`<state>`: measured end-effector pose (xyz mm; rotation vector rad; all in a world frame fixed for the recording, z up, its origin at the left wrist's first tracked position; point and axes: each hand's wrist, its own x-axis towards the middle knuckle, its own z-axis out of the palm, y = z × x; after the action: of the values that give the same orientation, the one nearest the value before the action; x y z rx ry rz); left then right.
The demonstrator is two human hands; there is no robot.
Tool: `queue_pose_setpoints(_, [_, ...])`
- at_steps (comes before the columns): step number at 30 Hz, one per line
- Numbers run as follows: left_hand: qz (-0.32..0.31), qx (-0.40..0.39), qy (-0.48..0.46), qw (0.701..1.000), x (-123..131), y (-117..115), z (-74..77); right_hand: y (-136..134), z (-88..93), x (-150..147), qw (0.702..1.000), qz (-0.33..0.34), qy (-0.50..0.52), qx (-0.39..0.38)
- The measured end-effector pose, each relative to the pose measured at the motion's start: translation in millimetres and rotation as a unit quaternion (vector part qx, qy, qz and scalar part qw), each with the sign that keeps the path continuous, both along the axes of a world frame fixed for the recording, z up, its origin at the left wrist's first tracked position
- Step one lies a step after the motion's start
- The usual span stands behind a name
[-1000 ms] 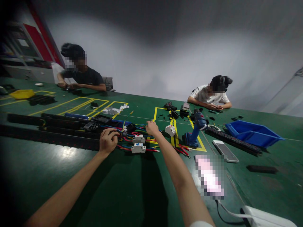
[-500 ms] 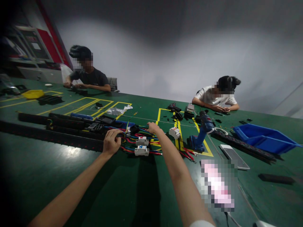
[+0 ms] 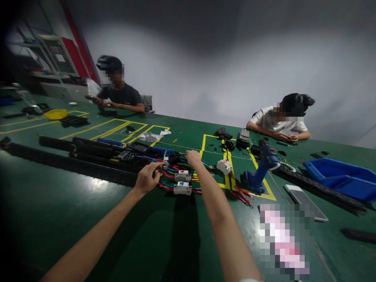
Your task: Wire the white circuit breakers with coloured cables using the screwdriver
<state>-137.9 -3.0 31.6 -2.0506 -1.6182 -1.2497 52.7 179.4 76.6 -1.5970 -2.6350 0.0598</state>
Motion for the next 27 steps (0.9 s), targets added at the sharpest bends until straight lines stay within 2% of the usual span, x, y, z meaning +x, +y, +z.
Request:
queue_pose_setpoints(3, [-0.020, -0.005, 0.008, 1.000, 2, 0, 0.3, -2, 16.8, -2, 0.999, -0.010, 0.010, 0.047])
queue_pose_setpoints(8, [-0.043, -0.006, -0.004, 0.999, 4, -2, 3.2, -4, 54.7, -2, 0.992, -0.012, 0.025, 0.124])
queue_pose_setpoints(12, [-0.053, -0.025, -0.111, 0.992, 4, -2, 8.5, -12, 84.1, 1, 0.984, -0.002, 0.025, 0.174])
queue_pose_setpoints(15, [-0.053, -0.029, -0.229, 0.972, -2, 1, 10.4, -21, 103.0, 2, 0.978, 0.012, 0.024, 0.207])
queue_pose_setpoints(20, [-0.044, -0.032, -0.386, 0.921, -13, 7, 9.9, -42, 131.9, 0, 0.965, 0.039, 0.032, 0.258])
queue_pose_setpoints(22, [-0.056, -0.032, -0.448, 0.892, -15, 8, 11.5, -52, 142.1, -3, 0.960, 0.049, 0.037, 0.274])
queue_pose_setpoints(24, [-0.083, -0.033, -0.522, 0.848, -16, 8, 15.1, -64, 150.4, -5, 0.955, 0.059, 0.043, 0.286])
queue_pose_setpoints(27, [-0.143, -0.049, -0.628, 0.763, -18, 6, 22.6, -83, 158.5, -7, 0.949, 0.077, 0.048, 0.300])
